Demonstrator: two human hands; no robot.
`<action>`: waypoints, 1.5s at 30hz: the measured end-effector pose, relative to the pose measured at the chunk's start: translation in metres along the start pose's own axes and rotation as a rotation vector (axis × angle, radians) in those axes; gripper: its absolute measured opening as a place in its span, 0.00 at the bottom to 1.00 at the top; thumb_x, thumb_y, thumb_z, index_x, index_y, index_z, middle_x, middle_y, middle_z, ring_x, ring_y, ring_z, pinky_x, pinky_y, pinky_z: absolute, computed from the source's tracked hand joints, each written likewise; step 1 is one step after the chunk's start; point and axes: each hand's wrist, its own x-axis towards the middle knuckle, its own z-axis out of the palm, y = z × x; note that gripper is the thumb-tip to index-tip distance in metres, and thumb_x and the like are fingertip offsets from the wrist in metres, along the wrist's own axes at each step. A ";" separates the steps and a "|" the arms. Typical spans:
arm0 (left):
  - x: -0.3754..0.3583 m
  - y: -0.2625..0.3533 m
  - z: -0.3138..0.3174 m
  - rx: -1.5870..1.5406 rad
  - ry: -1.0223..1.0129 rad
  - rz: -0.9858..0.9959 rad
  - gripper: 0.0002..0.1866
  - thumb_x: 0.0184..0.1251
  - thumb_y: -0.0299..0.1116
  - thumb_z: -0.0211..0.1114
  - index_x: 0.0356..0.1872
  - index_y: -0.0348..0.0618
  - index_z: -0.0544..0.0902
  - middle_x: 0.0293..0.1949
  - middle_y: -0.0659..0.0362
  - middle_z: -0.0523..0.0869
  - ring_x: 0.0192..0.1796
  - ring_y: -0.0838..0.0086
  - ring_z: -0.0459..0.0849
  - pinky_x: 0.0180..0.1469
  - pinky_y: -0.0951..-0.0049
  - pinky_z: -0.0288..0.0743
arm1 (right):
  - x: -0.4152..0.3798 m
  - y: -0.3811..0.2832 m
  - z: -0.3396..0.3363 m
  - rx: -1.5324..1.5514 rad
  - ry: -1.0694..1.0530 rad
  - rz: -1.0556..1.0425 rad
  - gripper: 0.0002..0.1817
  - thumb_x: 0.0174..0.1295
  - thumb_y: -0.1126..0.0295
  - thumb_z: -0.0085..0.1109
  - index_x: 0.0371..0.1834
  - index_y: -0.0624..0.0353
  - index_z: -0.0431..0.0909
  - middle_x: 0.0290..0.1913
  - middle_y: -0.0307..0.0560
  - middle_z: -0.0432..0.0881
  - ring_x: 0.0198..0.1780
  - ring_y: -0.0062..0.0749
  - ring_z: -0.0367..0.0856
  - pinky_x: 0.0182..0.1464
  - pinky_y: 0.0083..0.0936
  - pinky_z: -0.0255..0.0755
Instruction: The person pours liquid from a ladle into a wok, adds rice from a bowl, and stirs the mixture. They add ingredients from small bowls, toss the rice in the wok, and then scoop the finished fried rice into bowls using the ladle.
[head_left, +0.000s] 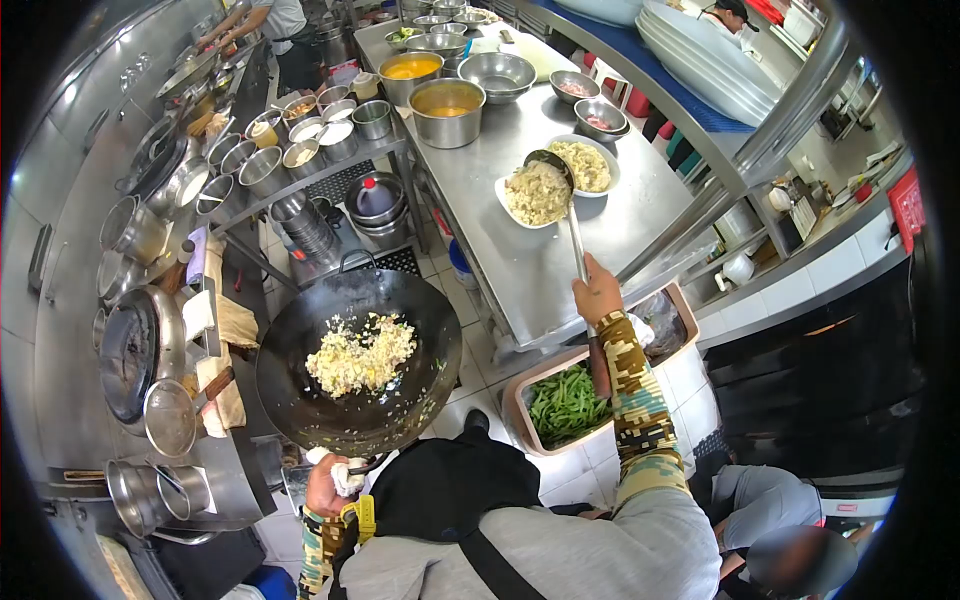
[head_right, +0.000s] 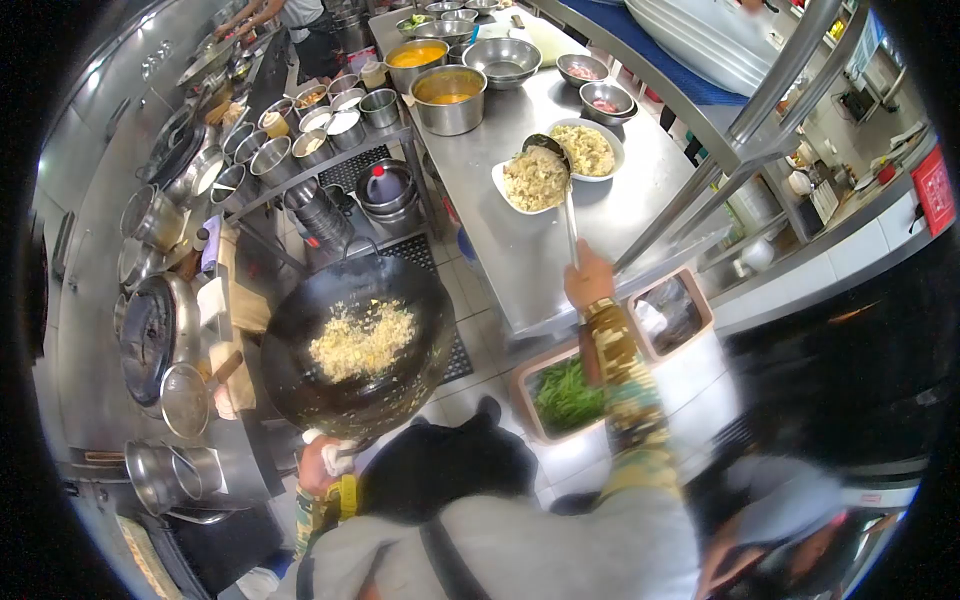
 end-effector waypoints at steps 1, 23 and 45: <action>-0.003 -0.002 0.003 0.105 0.013 0.085 0.06 0.58 0.30 0.58 0.31 0.37 0.77 0.28 0.48 0.84 0.27 0.62 0.84 0.28 0.65 0.80 | -0.002 -0.001 0.001 -0.017 -0.009 0.006 0.29 0.54 0.68 0.54 0.62 0.63 0.69 0.36 0.68 0.81 0.40 0.60 0.81 0.48 0.48 0.74; 0.007 0.002 -0.007 0.551 -0.199 0.384 0.12 0.56 0.29 0.56 0.40 0.36 0.78 0.32 0.52 0.85 0.31 0.64 0.85 0.33 0.66 0.81 | -0.058 -0.001 0.033 -0.235 -0.109 0.236 0.32 0.65 0.63 0.50 0.74 0.31 0.57 0.35 0.57 0.79 0.38 0.55 0.79 0.42 0.47 0.74; 0.146 0.076 -0.027 0.098 -0.467 0.407 0.09 0.70 0.36 0.54 0.39 0.42 0.77 0.31 0.55 0.83 0.32 0.67 0.84 0.32 0.70 0.81 | -0.140 -0.319 0.049 0.555 -0.566 0.036 0.29 0.67 0.71 0.51 0.73 0.59 0.59 0.25 0.40 0.76 0.20 0.22 0.74 0.22 0.22 0.68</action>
